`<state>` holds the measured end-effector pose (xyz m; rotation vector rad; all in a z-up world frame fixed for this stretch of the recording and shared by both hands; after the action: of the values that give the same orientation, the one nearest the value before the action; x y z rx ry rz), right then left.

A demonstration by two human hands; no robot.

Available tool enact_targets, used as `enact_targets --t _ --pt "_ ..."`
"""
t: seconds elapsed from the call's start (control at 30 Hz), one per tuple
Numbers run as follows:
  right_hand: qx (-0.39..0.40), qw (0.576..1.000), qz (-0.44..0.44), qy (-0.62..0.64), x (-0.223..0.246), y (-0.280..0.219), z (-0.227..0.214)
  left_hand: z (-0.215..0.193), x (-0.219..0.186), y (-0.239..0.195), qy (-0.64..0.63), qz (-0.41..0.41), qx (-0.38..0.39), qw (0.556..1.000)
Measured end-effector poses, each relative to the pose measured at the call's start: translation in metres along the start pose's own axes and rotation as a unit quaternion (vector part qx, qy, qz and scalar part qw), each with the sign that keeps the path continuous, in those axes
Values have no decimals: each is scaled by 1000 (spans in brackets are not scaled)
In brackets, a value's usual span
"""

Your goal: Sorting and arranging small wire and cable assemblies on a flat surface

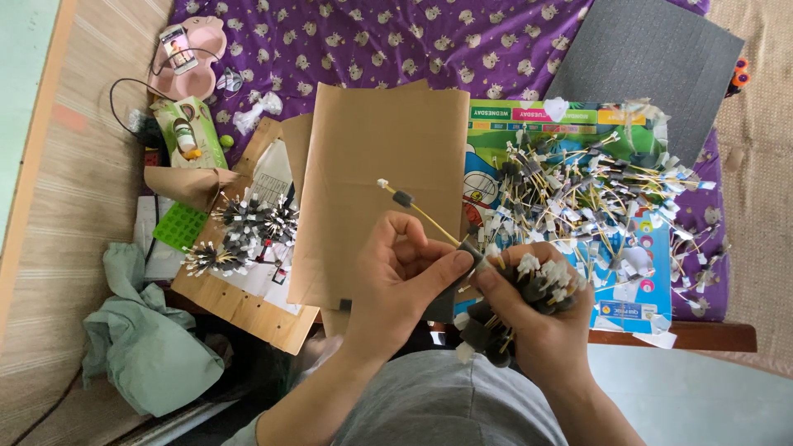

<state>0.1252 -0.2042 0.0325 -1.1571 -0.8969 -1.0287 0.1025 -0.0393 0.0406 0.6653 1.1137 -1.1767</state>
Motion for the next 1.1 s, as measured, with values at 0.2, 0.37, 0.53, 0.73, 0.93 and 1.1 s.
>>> enact_targets --t 0.2,0.37,0.53,0.73,0.93,1.1 --pt "13 980 -102 -168 24 -8 11 3 -1 7 82 28 57 995" --pt "101 973 32 203 0 13 6 5 6 -1 224 -92 207 948" --pt "161 950 103 248 -9 12 10 2 10 3 197 -25 237 951" --pt "260 931 147 212 -10 0 20 -2 9 24 122 -20 275 953" --pt "174 960 195 103 -12 -5 11 9 -20 33 16 -28 331 943" --pt "70 977 191 59 -19 1 -7 24 -55 25 164 86 329 926"
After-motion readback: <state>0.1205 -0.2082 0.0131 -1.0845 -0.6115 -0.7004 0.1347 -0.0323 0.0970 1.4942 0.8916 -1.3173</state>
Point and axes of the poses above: each hand's wrist, its own y-axis towards the middle knuckle, its own z-axis out of the palm, x = y × z, the point moved 9 cm from there along y, towards the middle knuckle, and after that the axes turned 7 degrees about z, right-handed, at the moved point
